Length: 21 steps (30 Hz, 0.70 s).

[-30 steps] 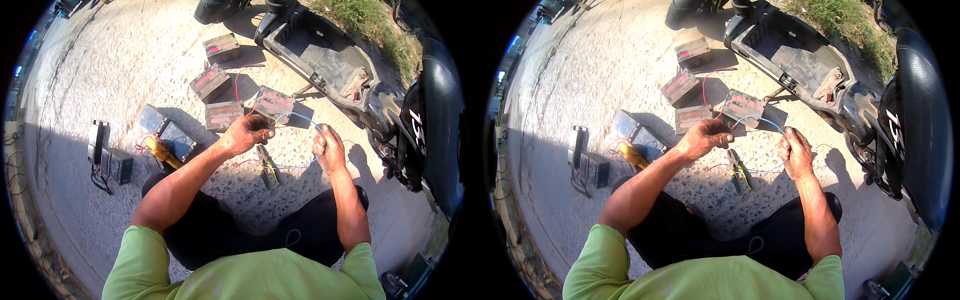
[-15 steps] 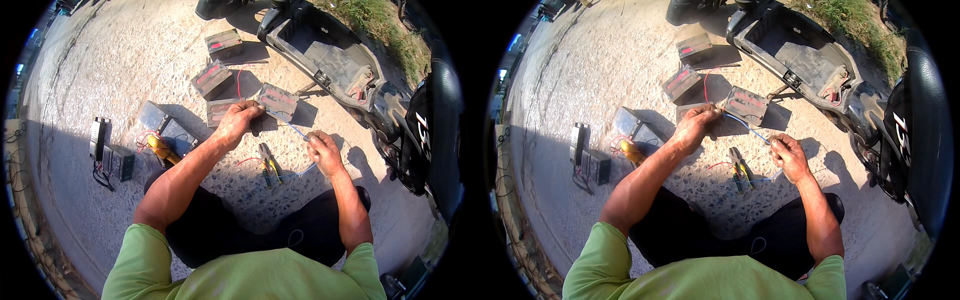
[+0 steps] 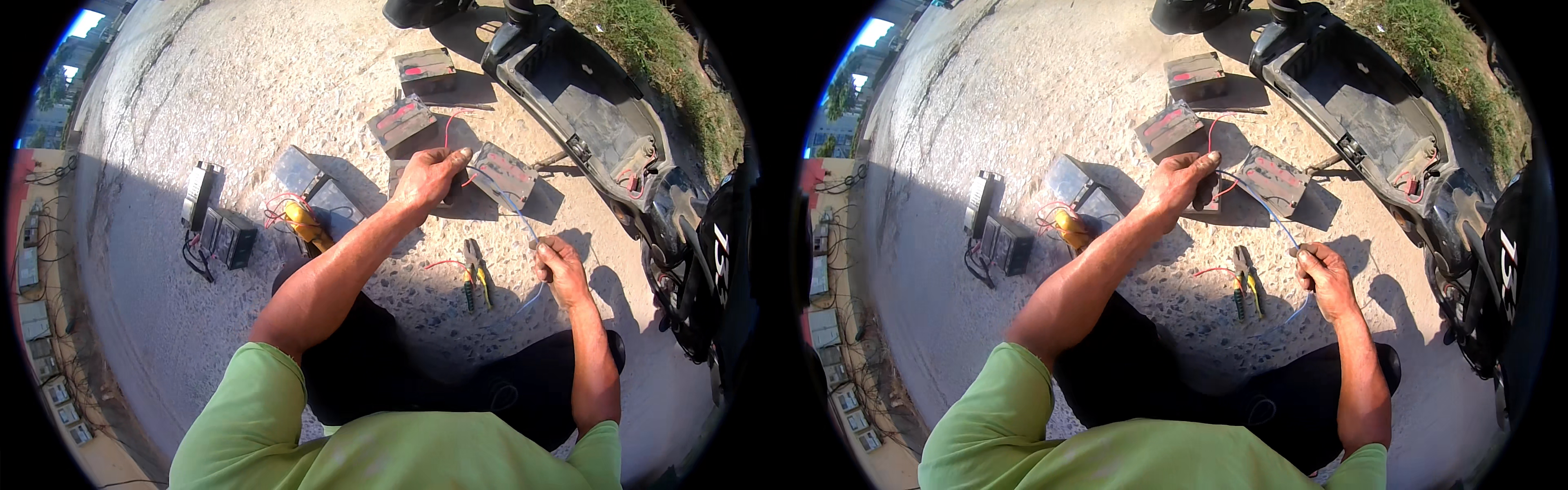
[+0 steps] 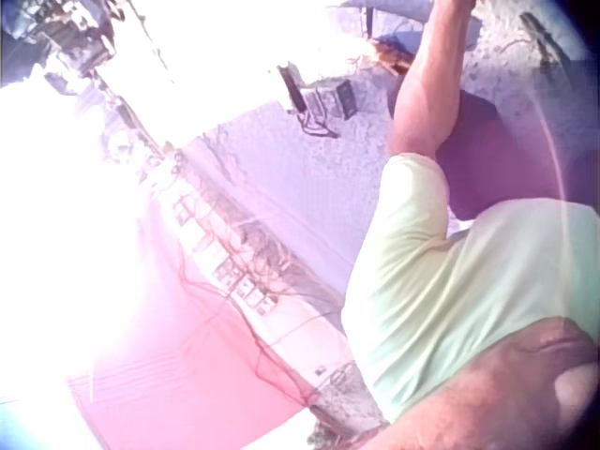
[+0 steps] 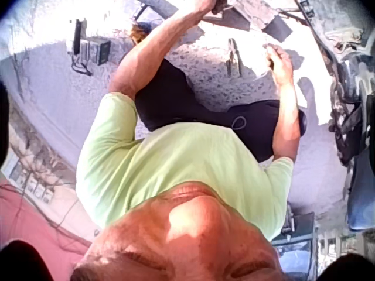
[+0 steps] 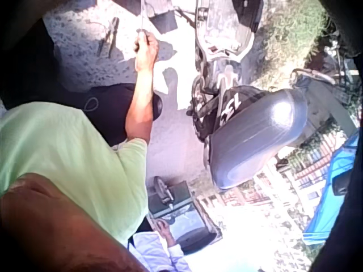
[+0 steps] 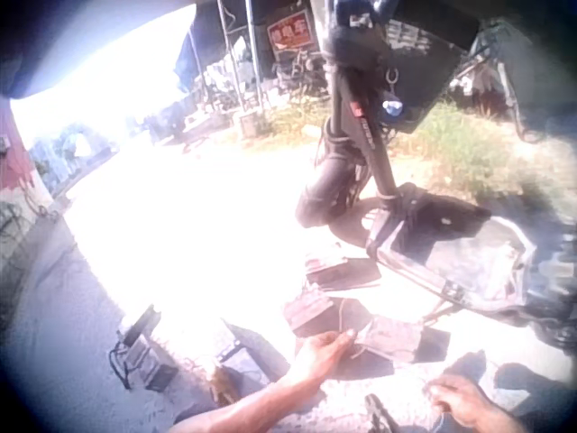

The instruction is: The person sits on the ground next to a scooter with the seat removed, using pliers to strip and connect wires to several batteries placed on the pavement. They manipulate the wires and battery terminals, occasionally adjusting the scooter's internal components.

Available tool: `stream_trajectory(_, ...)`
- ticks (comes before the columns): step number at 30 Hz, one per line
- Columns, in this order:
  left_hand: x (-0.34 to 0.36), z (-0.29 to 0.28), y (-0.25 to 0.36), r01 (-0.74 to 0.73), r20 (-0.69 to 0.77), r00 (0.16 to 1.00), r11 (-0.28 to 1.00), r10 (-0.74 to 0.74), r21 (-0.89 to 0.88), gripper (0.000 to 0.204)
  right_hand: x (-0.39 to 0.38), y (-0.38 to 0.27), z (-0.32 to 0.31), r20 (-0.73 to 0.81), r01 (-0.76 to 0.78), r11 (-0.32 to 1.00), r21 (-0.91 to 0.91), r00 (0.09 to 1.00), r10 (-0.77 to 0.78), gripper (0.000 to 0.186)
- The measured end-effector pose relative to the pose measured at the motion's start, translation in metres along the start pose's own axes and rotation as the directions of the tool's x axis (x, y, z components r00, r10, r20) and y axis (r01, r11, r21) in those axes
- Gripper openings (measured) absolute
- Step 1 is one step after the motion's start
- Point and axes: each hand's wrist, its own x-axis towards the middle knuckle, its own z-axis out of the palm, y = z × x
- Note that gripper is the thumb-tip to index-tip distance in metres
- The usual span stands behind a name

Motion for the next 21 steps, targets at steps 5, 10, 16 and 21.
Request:
stream_trajectory(5, -0.004, -0.009, 0.005, -0.019, -0.069, 0.996, 0.926, 0.048, 0.377, 0.038, 0.003, 0.003, 0.001, -0.019, -0.071, 0.994, -0.087, 0.997, 0.07, 0.018)
stream_trajectory(10, -0.001, -0.02, 0.001, -0.005, -0.02, 1.0, 0.887, 0.017, 0.463, 0.038, 0.003, 0.001, 0.01, -0.022, -0.184, 0.972, -0.146, 0.983, 0.182, 0.019)
stream_trajectory(16, 0.006, -0.025, 0.002, 0.045, -0.046, 0.998, 0.998, -0.043, 0.034, 0.032, 0.004, -0.005, -0.012, -0.078, -0.067, 0.991, -0.117, 0.995, 0.058, 0.015)
stream_trajectory(21, 0.008, -0.026, 0.013, 0.085, -0.039, 0.994, 0.966, -0.097, -0.242, 0.03, -0.005, -0.036, -0.057, -0.261, 0.226, 0.875, 0.428, 0.958, -0.12, 0.017)
